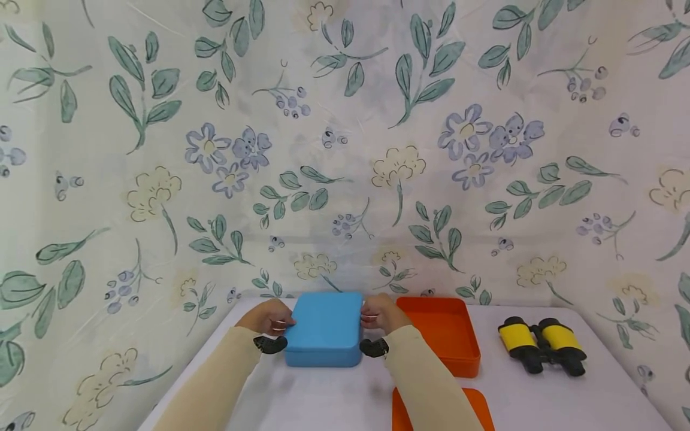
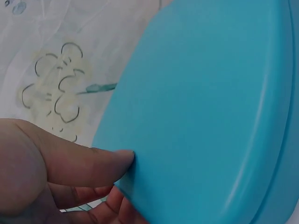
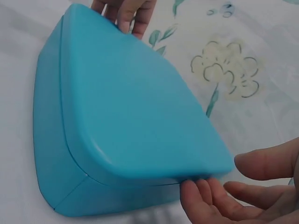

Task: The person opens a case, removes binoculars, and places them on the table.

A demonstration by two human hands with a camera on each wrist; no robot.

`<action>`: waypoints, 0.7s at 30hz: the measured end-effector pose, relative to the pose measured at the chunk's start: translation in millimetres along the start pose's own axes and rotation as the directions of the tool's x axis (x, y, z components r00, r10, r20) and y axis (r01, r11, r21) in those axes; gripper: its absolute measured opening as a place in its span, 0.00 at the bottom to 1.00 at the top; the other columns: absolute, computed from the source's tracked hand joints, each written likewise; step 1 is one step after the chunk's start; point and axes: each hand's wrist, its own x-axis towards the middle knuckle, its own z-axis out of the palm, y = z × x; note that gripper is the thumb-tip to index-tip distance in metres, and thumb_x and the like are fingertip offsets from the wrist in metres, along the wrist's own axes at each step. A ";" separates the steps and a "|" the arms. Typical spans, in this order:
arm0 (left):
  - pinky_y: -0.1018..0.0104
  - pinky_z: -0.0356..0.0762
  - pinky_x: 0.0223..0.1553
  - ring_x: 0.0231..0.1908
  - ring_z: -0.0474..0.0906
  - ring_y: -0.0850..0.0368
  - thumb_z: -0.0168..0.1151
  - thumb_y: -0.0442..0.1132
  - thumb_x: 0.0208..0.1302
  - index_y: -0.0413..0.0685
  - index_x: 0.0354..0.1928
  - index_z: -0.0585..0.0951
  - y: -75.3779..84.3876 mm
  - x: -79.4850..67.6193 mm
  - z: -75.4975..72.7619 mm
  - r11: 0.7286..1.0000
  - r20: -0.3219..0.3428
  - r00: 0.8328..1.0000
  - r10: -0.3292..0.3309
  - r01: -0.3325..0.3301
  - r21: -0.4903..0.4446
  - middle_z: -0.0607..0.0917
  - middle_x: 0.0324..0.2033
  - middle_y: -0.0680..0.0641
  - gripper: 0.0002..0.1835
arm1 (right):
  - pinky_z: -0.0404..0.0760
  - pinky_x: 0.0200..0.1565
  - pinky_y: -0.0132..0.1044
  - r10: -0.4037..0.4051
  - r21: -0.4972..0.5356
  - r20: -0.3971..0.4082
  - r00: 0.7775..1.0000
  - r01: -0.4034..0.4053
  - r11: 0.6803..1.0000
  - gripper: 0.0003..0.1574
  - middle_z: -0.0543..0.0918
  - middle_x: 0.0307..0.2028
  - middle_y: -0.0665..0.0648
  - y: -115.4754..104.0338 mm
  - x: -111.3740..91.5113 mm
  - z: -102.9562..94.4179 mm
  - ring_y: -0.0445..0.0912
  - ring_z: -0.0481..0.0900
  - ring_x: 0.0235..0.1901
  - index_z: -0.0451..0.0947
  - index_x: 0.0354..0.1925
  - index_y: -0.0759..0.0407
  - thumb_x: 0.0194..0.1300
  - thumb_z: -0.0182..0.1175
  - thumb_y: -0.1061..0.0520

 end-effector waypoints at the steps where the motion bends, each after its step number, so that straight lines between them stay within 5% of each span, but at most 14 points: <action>1: 0.62 0.81 0.35 0.35 0.77 0.49 0.65 0.24 0.58 0.32 0.40 0.77 1.1 -0.9 0.3 1.000 -0.009 1.000 0.002 -0.002 0.006 0.78 0.35 0.40 0.08 | 0.82 0.47 0.47 0.003 0.007 0.002 1.000 -0.003 1.000 0.22 0.76 0.45 0.69 0.0 -0.3 -0.5 0.57 0.80 0.39 0.69 0.55 0.77 0.62 0.54 0.74; 12: 0.61 0.80 0.33 0.35 0.76 0.47 0.66 0.26 0.58 0.30 0.44 0.77 0.8 -2.8 7.6 1.000 -0.030 0.999 0.017 -0.017 0.023 0.78 0.35 0.39 0.13 | 0.83 0.45 0.45 -0.003 -0.160 0.001 1.000 0.003 0.987 0.13 0.80 0.39 0.63 13.0 -2.9 -2.4 0.55 0.79 0.37 0.78 0.45 0.72 0.61 0.63 0.70; 21: 0.62 0.80 0.36 0.37 0.77 0.48 0.65 0.27 0.60 0.30 0.48 0.78 -3.4 -4.3 -0.2 0.997 0.015 0.999 0.037 -0.036 -0.075 0.80 0.39 0.38 0.14 | 0.83 0.43 0.44 -0.032 -0.112 0.049 0.998 0.037 0.993 0.27 0.79 0.44 0.65 7.6 -3.6 -4.4 0.56 0.80 0.39 0.73 0.59 0.71 0.61 0.64 0.69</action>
